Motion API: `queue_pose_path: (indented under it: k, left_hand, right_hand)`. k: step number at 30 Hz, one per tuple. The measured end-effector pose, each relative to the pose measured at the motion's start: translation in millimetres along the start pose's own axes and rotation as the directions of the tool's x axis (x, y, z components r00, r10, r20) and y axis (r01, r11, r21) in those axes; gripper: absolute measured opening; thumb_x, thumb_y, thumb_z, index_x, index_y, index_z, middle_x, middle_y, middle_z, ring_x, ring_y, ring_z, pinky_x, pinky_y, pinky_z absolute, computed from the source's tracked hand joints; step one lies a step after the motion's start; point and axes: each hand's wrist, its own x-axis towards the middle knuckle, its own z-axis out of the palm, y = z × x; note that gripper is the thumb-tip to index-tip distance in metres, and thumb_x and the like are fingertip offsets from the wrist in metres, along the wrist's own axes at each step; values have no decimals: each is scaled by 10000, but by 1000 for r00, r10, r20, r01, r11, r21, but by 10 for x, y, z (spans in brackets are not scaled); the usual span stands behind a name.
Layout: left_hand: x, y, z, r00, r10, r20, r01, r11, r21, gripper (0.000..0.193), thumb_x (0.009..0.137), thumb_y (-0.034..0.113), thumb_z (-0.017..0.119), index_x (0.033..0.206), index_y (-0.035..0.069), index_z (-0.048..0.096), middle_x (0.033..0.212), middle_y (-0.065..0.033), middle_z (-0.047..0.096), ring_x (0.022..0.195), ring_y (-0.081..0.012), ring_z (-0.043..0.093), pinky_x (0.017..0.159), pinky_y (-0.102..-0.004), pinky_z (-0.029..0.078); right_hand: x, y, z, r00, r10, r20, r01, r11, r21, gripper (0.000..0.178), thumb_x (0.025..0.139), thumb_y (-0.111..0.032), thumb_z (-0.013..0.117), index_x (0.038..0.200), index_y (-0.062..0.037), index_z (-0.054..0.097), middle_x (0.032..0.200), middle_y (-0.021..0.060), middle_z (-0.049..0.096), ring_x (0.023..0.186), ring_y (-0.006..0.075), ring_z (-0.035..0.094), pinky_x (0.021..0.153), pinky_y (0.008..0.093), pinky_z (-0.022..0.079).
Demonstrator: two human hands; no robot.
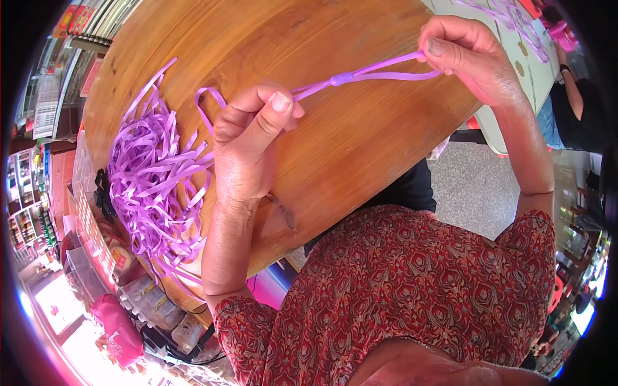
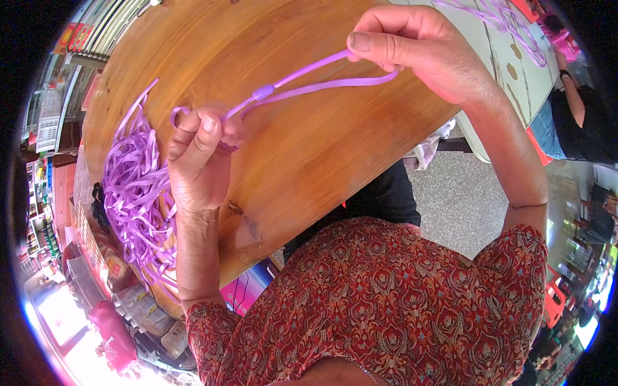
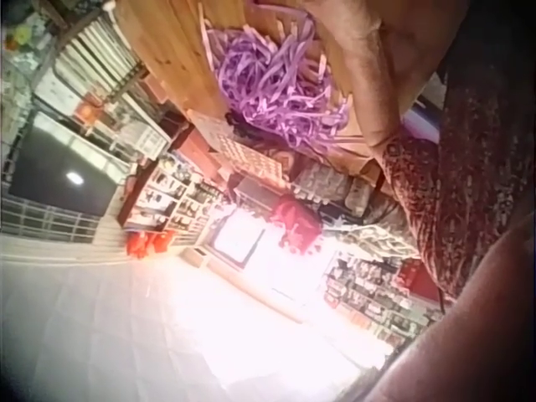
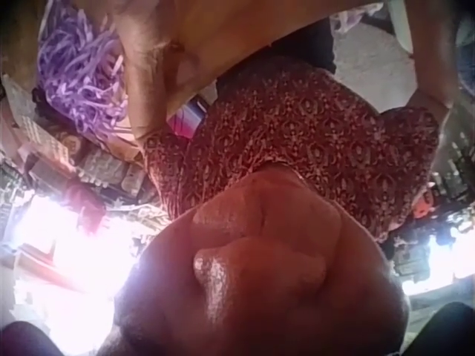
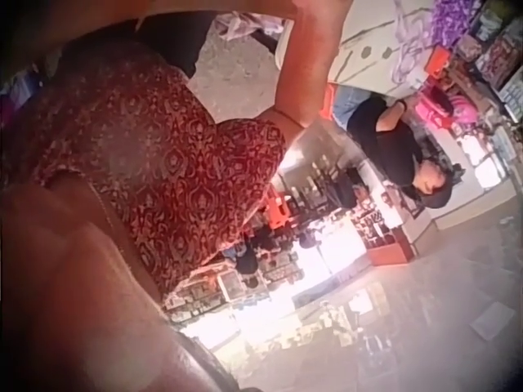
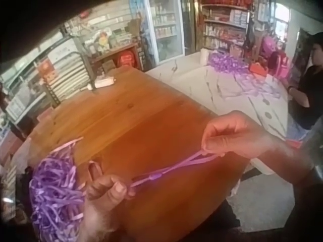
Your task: The person is tying knots or loops in many purple plastic ribbons at a workshop table.
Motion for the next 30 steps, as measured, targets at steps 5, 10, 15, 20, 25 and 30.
queue_pose_path:
  k: [5,10,15,20,25,30]
  left_hand:
    - [101,-12,-116,980,-104,171,153,939,-307,216,898,212,571,765,44,581,693,-26,518,656,-144,442,648,-287,364]
    - [120,12,-158,982,-9,191,82,922,-379,209,898,253,552,804,66,555,713,-20,470,695,-159,419,689,-325,343]
    - [132,-5,-229,957,62,285,58,917,-394,177,875,242,586,902,68,591,776,-35,503,726,-169,431,714,-333,338]
    - [135,-45,-151,980,46,195,26,936,-350,244,885,208,579,1058,37,597,942,-58,589,872,-191,530,812,-347,393]
    - [165,-216,-141,990,-25,-136,32,998,53,231,895,193,582,1049,21,596,926,-47,593,799,-128,557,739,-256,441]
    - [116,-330,-9,992,122,7,-100,772,628,119,862,41,582,974,14,611,856,-17,555,744,-87,518,672,-212,420]
  right_hand:
    - [74,105,-141,996,-82,-28,83,995,48,202,907,-211,561,871,-13,569,677,-41,425,582,48,329,557,203,285]
    - [56,116,-353,988,-40,-146,80,957,277,179,918,-183,541,874,-12,570,681,-45,423,577,43,321,546,204,270]
    - [-54,112,-483,973,6,-231,71,943,324,182,904,-176,560,873,1,584,676,-38,434,556,42,330,523,206,276]
    - [-202,145,-635,972,16,-235,105,862,495,179,893,-163,578,887,15,602,689,-24,484,548,48,358,524,209,299]
    - [-361,154,-811,940,64,-336,116,863,491,200,899,-181,575,927,14,608,719,-30,497,597,46,380,561,199,322]
    - [-439,65,-1157,917,-28,-397,101,981,165,229,894,-197,581,1016,-8,619,753,-38,520,659,43,413,608,191,345]
